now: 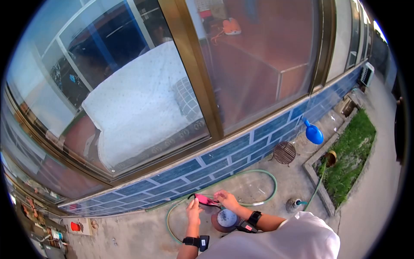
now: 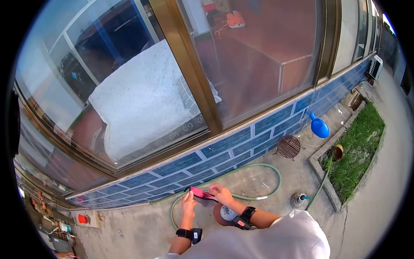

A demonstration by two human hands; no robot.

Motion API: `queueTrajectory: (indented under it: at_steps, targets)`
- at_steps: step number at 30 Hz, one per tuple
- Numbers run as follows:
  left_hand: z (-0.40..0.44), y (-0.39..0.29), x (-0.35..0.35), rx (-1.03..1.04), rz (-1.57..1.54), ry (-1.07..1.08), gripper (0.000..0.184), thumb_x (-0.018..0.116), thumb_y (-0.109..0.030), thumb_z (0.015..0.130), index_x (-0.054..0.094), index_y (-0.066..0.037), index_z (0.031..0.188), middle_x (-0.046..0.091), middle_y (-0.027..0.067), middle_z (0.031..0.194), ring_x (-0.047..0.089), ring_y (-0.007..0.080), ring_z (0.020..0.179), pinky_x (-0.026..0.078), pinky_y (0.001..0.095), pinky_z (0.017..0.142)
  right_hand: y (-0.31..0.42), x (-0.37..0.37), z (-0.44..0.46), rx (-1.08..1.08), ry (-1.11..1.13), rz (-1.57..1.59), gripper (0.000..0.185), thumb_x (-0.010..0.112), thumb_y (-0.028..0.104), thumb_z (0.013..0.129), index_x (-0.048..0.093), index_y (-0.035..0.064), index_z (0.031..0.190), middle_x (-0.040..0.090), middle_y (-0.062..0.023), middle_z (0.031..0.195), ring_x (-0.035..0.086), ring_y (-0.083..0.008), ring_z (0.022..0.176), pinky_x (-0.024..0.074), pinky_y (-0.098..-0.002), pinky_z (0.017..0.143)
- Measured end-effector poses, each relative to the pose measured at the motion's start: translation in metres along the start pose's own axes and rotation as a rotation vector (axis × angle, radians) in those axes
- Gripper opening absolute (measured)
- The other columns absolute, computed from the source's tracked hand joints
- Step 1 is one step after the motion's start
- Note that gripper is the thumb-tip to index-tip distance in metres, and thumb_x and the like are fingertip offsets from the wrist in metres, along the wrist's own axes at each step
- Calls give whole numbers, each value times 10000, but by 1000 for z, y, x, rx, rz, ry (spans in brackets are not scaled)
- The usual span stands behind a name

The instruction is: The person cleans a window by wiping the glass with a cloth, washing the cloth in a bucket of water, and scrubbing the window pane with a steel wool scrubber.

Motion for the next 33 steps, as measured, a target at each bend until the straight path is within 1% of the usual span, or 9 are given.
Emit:
queueTrajectory:
  at_steps: [3, 9, 12, 14, 15, 17, 18, 20, 33]
  targets:
    - [-24, -30, 26, 75, -53, 1, 326, 625, -303, 917, 660, -17, 1069, 637, 9, 939, 589, 96, 800, 483, 267, 651, -23, 6, 5, 111, 34, -105, 229, 551, 195, 927, 609, 66, 1107, 680, -59, 997, 643, -168, 927, 506, -309, 837]
    - [-67, -56, 111, 364, 286, 390, 416, 551, -260, 968, 541, 2, 1291, 597, 56, 1207, 551, 100, 1028, 446, 255, 891, -29, 25, -23, 543, 172, 480, 280, 494, 299, 939, 583, 162, 1166, 630, -30, 1111, 591, -156, 983, 496, -355, 809]
    - [-80, -63, 121, 163, 456, 491, 400, 522, -270, 979, 546, -23, 1293, 574, 68, 1266, 547, 137, 1099, 424, 280, 955, -22, 21, -23, 547, 227, 592, 335, 478, 342, 928, 558, 153, 1192, 602, -36, 1146, 566, -165, 1018, 475, -362, 836]
    - [-77, -94, 96, 720, 535, 265, 442, 510, -313, 978, 506, -46, 1331, 561, 60, 1299, 553, 174, 1131, 413, 289, 975, -12, 24, -11, 519, 243, 636, 373, 467, 371, 920, 541, 148, 1209, 584, -40, 1170, 550, -172, 1041, 462, -366, 854]
    - [-65, -72, 84, 732, 536, 264, 442, 510, -313, 978, 506, -46, 1331, 561, 60, 1299, 553, 174, 1131, 413, 289, 975, -6, 27, -4, 507, 253, 649, 392, 462, 386, 916, 533, 145, 1217, 575, -42, 1181, 542, -175, 1053, 455, -369, 863]
    - [-9, 1, 50, 233, 429, 72, 525, 531, -389, 958, 456, -72, 1369, 564, 59, 1303, 542, 212, 1177, 413, 334, 993, 5, 31, 8, 484, 276, 662, 432, 451, 415, 908, 516, 139, 1234, 556, -47, 1205, 526, -181, 1076, 441, -373, 881]
    - [-11, -4, 55, 243, 434, 88, 525, 531, -389, 958, 456, -72, 1369, 564, 59, 1303, 542, 212, 1177, 413, 334, 993, 9, 37, 10, 481, 297, 669, 452, 446, 429, 904, 508, 136, 1243, 547, -49, 1217, 518, -185, 1087, 434, -376, 890]
    - [-42, 14, 82, -361, -470, 478, 596, 565, -466, 918, 437, -104, 1374, 573, 80, 1281, 538, 259, 1182, 412, 394, 1000, 13, 53, 7, 495, 350, 699, 492, 436, 458, 896, 491, 131, 1260, 528, -53, 1240, 502, -191, 1110, 421, -380, 907]
    - [56, 62, -84, -5, -243, -261, 491, 602, -406, 915, 546, -13, 1204, 601, 127, 1145, 600, 256, 1023, 488, 397, 862, 18, 178, -19, 562, 663, 918, 762, 367, 646, 845, 383, 94, 1370, 409, -80, 1392, 397, -233, 1260, 332, -411, 1023]
Point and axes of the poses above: each hand's wrist, its own z-axis towards the middle knuckle, its own x-axis out of the palm, y = z × x, the point moved 8 cm from there along z, towards the middle knuckle
